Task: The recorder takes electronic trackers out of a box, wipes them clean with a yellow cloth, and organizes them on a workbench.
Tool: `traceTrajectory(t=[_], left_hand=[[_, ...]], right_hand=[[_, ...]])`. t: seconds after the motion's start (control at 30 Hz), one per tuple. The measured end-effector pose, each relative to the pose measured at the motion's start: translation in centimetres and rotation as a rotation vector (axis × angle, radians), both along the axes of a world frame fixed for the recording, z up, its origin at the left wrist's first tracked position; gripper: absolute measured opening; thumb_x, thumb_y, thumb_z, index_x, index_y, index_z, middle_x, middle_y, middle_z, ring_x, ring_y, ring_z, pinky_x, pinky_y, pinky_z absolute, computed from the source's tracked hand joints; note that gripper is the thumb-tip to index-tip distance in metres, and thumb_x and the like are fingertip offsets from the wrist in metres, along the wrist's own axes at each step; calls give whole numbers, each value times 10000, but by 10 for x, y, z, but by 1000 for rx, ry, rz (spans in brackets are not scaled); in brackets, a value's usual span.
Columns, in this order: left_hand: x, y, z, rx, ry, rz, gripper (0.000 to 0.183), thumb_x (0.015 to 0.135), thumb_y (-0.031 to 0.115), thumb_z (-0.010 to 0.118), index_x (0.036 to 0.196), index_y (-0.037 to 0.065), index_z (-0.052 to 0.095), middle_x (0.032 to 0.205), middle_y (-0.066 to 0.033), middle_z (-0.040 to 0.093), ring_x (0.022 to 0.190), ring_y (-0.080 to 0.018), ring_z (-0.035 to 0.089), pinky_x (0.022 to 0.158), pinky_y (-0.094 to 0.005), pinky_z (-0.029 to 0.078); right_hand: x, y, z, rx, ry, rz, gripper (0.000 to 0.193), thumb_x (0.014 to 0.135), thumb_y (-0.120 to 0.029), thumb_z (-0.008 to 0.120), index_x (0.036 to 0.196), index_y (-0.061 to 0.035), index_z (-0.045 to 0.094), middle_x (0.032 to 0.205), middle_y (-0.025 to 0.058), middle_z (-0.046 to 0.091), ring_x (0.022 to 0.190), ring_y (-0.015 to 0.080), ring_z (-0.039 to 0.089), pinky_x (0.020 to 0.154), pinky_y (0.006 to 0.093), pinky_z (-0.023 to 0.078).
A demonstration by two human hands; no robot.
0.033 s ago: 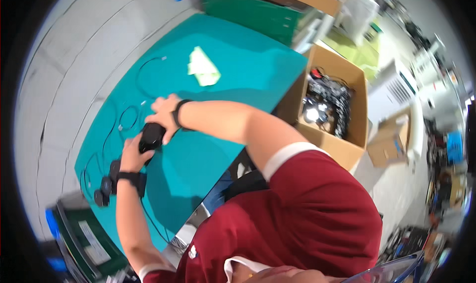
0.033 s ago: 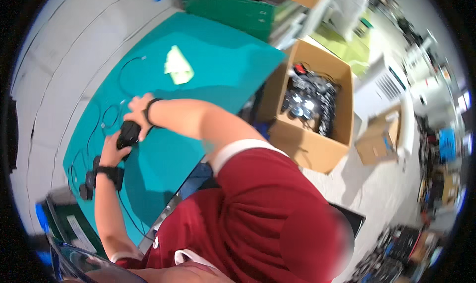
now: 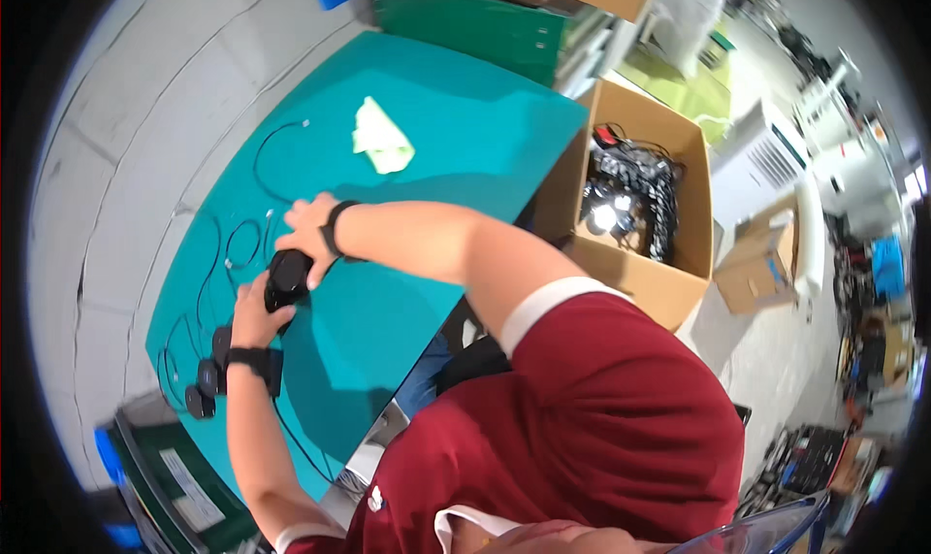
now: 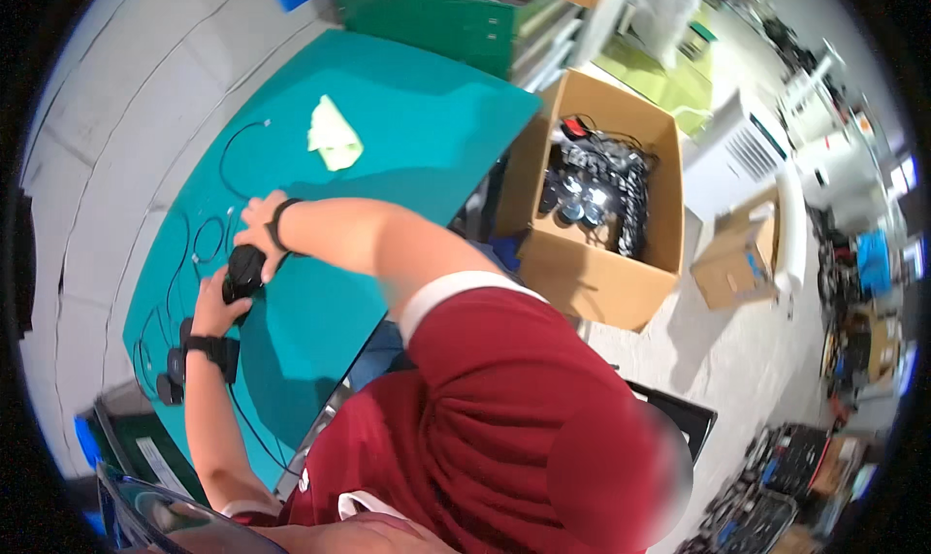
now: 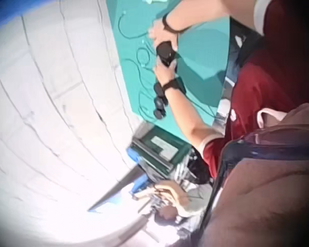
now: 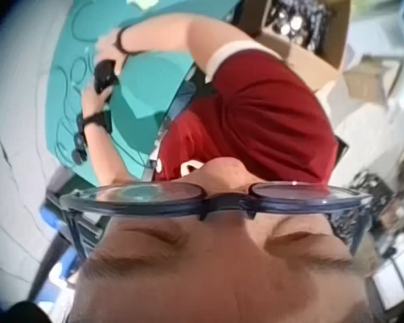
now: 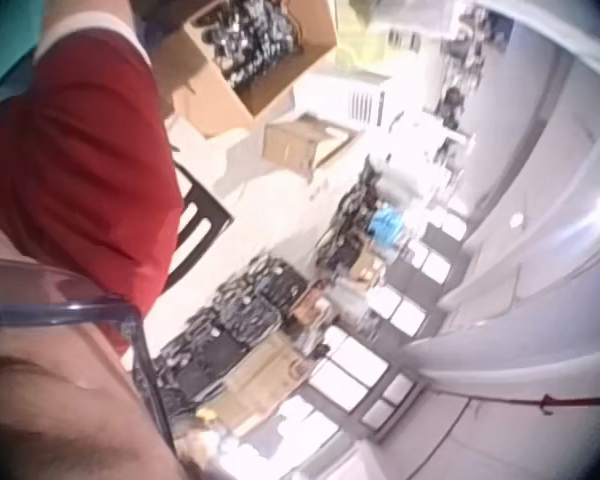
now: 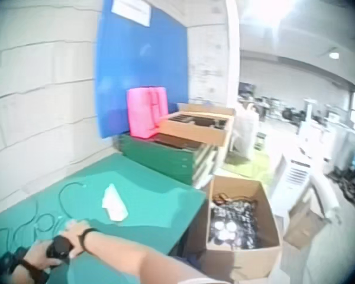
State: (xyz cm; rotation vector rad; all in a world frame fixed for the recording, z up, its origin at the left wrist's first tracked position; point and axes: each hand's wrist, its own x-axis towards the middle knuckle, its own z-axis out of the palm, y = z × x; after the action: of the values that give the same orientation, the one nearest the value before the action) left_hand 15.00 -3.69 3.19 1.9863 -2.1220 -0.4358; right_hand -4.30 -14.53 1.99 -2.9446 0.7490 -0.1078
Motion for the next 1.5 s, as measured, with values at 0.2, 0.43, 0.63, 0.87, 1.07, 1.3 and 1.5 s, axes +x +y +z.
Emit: traceTrajectory(t=[0.2,0.43,0.63,0.87,1.07,1.3,1.5], left_hand=[[-7,-5,3,49,-151,81,773,615,186,771,1280,136,381,1057,-184,497,958,-349,522,841,-408,446],[-8,-6,-4,-14,-173,101,700,647,212,753,1256,120,420,1005,-189,514,901,-335,549,804,-392,458],[-35,-18,43,-151,-94,-25,652,658,155,728,1245,89,451,966,-195,524,852,-311,544,775,-376,450],[-171,-63,136,-404,-1,-438,566,718,188,690,1236,131,468,911,-157,519,844,-307,529,760,-368,430],[-375,-93,135,-579,40,-760,512,706,278,701,1148,102,510,989,-135,523,920,-313,524,788,-368,428],[-576,-104,46,-631,241,-940,500,648,269,745,1086,142,542,1061,-109,502,986,-309,492,833,-382,432],[-639,-104,-94,-323,434,-859,741,532,195,813,1166,82,446,1098,-167,410,1061,-349,376,932,-410,338]], right_hand=[[4,7,4,-30,69,-79,791,548,-716,623,1195,-281,489,1112,96,500,1059,261,452,699,414,439],[3,2,3,-8,58,-30,775,575,-709,615,1201,-273,476,1096,86,510,1072,258,451,702,413,442],[-32,-1,49,-105,-27,-76,757,559,-680,642,1163,-249,494,1027,71,549,1013,271,508,699,419,447],[-210,12,130,-396,-256,-295,689,624,-568,661,1168,-182,489,1002,94,569,975,317,532,770,427,473],[-409,85,151,-413,-189,-604,584,713,-394,677,1151,-65,474,945,139,566,898,293,539,786,384,432],[-569,125,54,-462,-137,-1114,702,637,-410,734,1200,-101,451,1009,157,546,970,338,516,804,405,447],[-617,127,-74,-186,-183,-1282,728,605,-458,733,1191,-125,458,960,133,546,885,328,527,759,406,467]])
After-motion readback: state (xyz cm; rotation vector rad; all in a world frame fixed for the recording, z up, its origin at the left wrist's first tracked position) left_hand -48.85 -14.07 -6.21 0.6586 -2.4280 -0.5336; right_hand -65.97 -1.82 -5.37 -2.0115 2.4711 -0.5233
